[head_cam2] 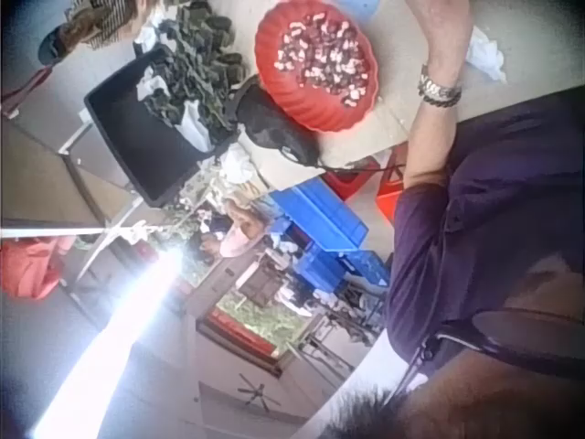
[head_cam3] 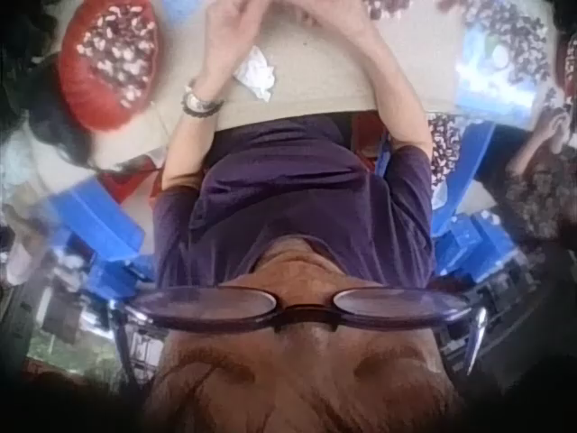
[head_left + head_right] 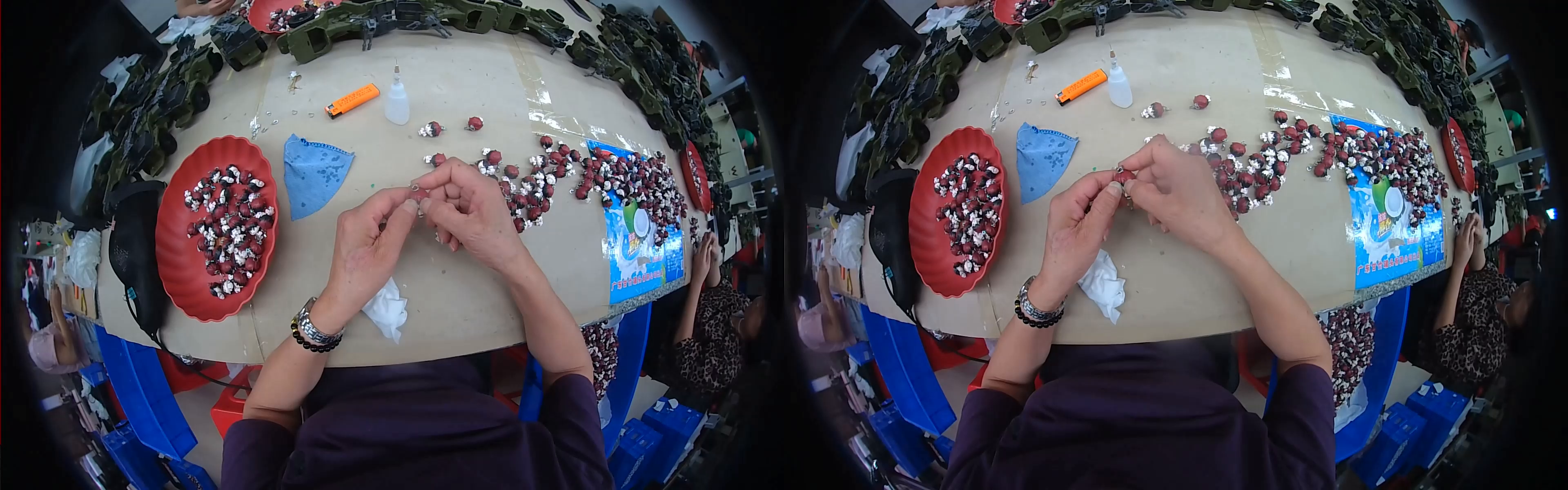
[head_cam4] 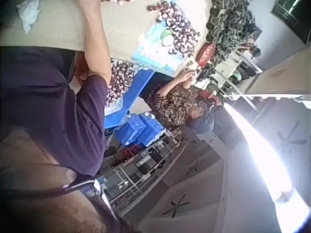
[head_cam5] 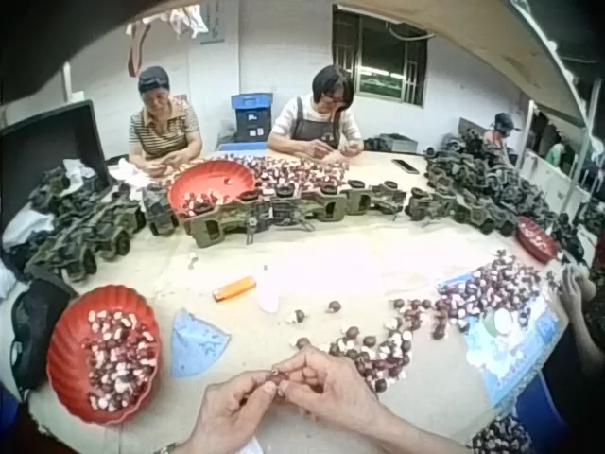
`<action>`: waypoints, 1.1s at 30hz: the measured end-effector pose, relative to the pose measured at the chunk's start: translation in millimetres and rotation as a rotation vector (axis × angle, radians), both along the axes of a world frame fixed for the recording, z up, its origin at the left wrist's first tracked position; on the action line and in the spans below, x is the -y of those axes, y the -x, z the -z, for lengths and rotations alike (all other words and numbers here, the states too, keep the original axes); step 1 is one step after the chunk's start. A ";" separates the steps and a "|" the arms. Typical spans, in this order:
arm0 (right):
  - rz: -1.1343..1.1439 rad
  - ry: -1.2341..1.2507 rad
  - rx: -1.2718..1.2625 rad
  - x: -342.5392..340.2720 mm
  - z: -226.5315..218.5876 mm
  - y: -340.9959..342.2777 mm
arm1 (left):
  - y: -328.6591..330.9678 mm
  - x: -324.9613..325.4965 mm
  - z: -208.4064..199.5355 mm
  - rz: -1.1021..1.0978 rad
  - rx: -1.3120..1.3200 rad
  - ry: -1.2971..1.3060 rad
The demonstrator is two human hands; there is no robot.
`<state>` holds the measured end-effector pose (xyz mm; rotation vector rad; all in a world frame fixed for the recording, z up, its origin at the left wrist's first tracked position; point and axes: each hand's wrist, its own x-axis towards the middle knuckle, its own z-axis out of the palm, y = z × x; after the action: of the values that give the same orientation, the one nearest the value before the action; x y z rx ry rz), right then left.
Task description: The person assembles small decorative components and figurines by hand at a workshop table, using a glue bottle to adhere the parts together.
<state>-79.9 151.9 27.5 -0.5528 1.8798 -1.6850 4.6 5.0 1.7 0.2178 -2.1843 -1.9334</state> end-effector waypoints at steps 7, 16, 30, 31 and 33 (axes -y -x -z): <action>0.012 -0.014 0.169 0.7 -1.9 1.9 | 0.5 0.6 -2.2 -0.006 -0.013 0.127; -0.002 -0.058 0.126 2.0 -4.3 0.4 | 0.7 2.4 1.6 -0.035 -0.067 0.218; -0.055 -0.060 0.114 -2.1 0.2 3.7 | -3.0 -0.3 -3.8 0.020 -0.073 0.353; -0.053 -0.060 0.115 -2.7 0.6 4.1 | -2.8 -0.5 -3.6 0.022 -0.072 0.353; -0.060 -0.063 0.123 -3.8 1.0 4.7 | -2.2 -0.9 -4.1 0.031 -0.053 0.352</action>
<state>-84.6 155.7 26.4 -0.4652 1.8039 -1.5789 6.8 5.9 5.8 0.0735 -2.4538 -1.5124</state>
